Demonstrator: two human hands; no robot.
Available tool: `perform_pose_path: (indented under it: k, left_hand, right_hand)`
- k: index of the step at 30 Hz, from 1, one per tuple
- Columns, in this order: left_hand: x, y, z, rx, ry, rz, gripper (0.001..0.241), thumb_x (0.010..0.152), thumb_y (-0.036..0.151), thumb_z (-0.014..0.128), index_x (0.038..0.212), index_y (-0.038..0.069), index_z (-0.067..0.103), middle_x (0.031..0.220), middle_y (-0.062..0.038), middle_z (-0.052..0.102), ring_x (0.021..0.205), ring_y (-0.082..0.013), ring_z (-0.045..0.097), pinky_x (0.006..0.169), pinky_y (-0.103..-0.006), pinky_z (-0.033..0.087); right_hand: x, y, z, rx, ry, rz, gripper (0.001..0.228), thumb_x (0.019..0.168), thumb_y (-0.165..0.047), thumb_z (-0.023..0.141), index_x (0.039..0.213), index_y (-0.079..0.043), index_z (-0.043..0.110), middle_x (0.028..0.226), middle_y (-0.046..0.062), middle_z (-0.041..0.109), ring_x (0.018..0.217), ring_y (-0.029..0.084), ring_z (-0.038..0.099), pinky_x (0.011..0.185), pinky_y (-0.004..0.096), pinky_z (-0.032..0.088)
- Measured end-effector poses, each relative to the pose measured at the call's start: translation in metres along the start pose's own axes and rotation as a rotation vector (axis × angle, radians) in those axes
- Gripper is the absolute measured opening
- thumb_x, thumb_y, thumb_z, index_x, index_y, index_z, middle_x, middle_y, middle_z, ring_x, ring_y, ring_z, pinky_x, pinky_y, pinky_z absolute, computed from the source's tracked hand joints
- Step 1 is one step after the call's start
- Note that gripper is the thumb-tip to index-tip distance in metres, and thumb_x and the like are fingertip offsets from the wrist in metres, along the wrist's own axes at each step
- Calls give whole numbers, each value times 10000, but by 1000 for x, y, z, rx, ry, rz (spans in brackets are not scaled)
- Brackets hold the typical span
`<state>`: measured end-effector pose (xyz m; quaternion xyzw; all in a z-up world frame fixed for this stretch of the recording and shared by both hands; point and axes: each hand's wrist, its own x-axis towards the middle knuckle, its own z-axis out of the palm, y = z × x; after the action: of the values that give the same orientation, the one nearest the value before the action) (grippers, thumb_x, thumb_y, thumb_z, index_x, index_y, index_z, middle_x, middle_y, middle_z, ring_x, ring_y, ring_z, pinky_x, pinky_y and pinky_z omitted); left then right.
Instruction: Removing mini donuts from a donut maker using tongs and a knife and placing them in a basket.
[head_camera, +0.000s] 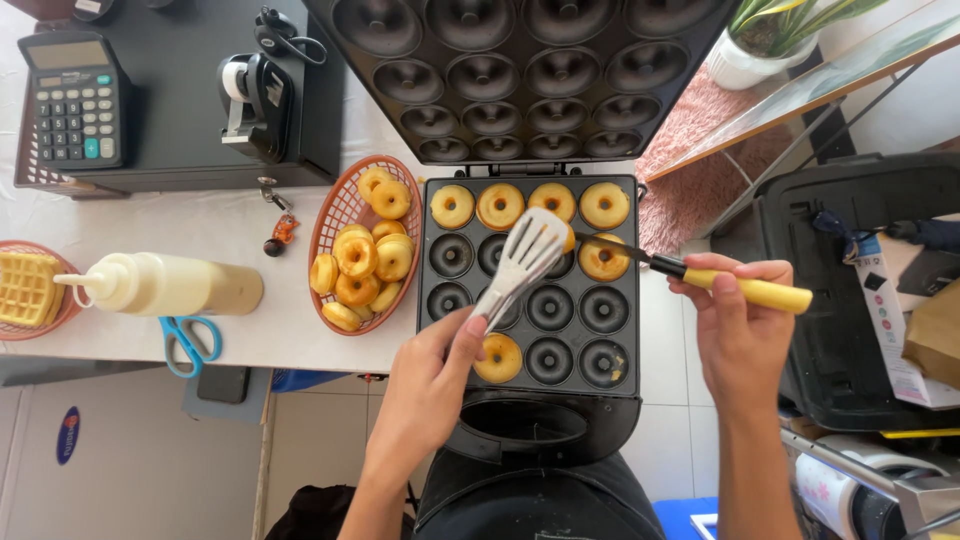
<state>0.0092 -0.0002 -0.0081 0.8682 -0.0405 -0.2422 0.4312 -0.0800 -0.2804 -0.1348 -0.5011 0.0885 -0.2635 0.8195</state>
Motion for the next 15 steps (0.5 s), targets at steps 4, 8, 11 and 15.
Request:
perform_pose_path:
  k: [4, 8, 11, 15]
  left_hand:
    - [22, -3, 1, -96, -39, -4, 470, 1002, 432, 489, 994, 16, 708, 624, -39, 586, 554, -120, 522, 526, -320, 428]
    - [28, -9, -3, -153, -60, 18, 513, 1030, 450, 479, 863, 1, 662, 607, -16, 521, 557, -94, 468, 507, -303, 395]
    - [27, -18, -7, -243, -21, 20, 522, 1039, 456, 455, 852, 16, 666, 594, -1, 487, 543, -78, 448, 488, -282, 364]
    - [28, -37, -1, -406, 15, 113, 524, 1059, 452, 431, 890, 19, 673, 645, 28, 517, 567, -50, 437, 489, -252, 356]
  right_hand:
    - [13, 14, -7, 62, 88, 47, 164, 1142, -149, 563, 1242, -79, 454, 1260, 227, 661, 1041, 291, 689, 971, 410, 595]
    - [18, 28, -15, 100, 220, 153, 217, 1137, -239, 553, 1240, -60, 484, 1243, 230, 669, 969, 295, 687, 891, 366, 594]
    - [18, 29, -15, 128, 285, 206, 245, 1118, -266, 558, 1238, -62, 493, 1233, 217, 670, 965, 282, 684, 873, 346, 594]
    - [16, 30, -16, 150, 317, 238, 244, 1109, -274, 568, 1227, -71, 505, 1222, 193, 668, 975, 264, 672, 873, 337, 588]
